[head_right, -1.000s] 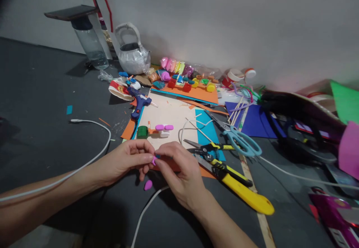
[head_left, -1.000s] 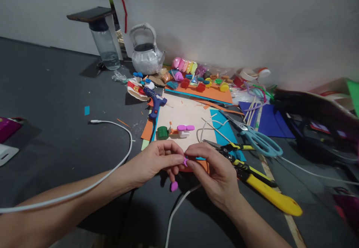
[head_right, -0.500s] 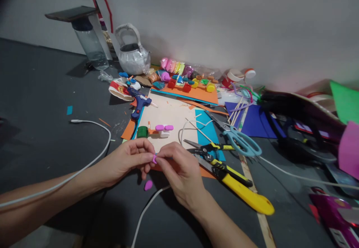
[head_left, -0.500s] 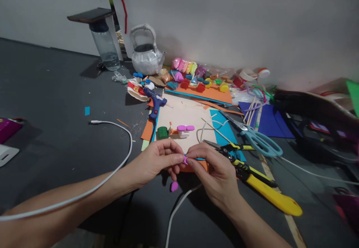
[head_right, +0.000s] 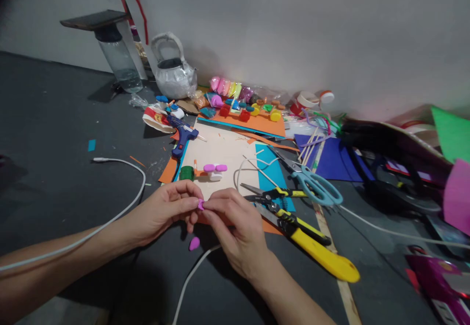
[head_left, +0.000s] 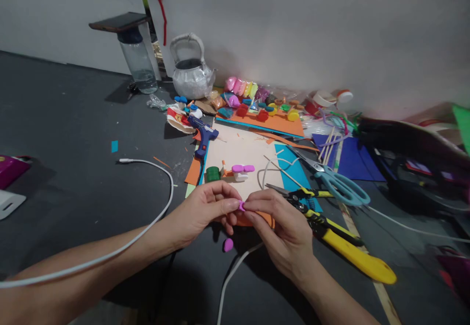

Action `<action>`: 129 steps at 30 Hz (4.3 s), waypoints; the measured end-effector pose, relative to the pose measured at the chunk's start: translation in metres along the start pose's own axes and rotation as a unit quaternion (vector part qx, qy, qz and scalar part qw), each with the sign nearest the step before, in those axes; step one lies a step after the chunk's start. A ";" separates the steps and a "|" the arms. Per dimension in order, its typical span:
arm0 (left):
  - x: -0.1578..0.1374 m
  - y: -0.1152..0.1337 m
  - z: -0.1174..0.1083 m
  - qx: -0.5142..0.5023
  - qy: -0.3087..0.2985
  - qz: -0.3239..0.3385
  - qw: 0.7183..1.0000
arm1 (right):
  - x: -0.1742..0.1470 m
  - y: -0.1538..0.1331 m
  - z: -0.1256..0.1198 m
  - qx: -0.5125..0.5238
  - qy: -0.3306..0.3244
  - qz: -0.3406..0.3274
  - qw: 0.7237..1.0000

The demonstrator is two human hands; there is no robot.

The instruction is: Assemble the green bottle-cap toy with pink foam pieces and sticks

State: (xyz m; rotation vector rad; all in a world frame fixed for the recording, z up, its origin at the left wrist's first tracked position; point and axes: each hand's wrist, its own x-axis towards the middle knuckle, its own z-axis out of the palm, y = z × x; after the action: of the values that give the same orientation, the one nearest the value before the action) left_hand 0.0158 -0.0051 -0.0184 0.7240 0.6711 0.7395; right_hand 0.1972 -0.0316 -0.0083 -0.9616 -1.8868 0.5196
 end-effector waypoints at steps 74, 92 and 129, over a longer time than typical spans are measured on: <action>-0.001 -0.002 0.001 0.020 0.002 0.034 0.999 | -0.003 0.000 0.005 0.008 0.003 0.044 0.999; -0.001 0.000 0.003 0.031 0.015 0.018 0.999 | -0.002 -0.003 0.005 -0.001 -0.002 0.041 0.999; -0.001 0.003 0.001 0.045 -0.006 0.012 0.999 | -0.001 -0.003 0.004 0.017 -0.001 0.078 0.997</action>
State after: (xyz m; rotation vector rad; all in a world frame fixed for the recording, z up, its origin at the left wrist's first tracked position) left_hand 0.0152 -0.0050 -0.0154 0.8198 0.6892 0.7288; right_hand 0.1929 -0.0337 -0.0086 -1.0905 -1.8082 0.6440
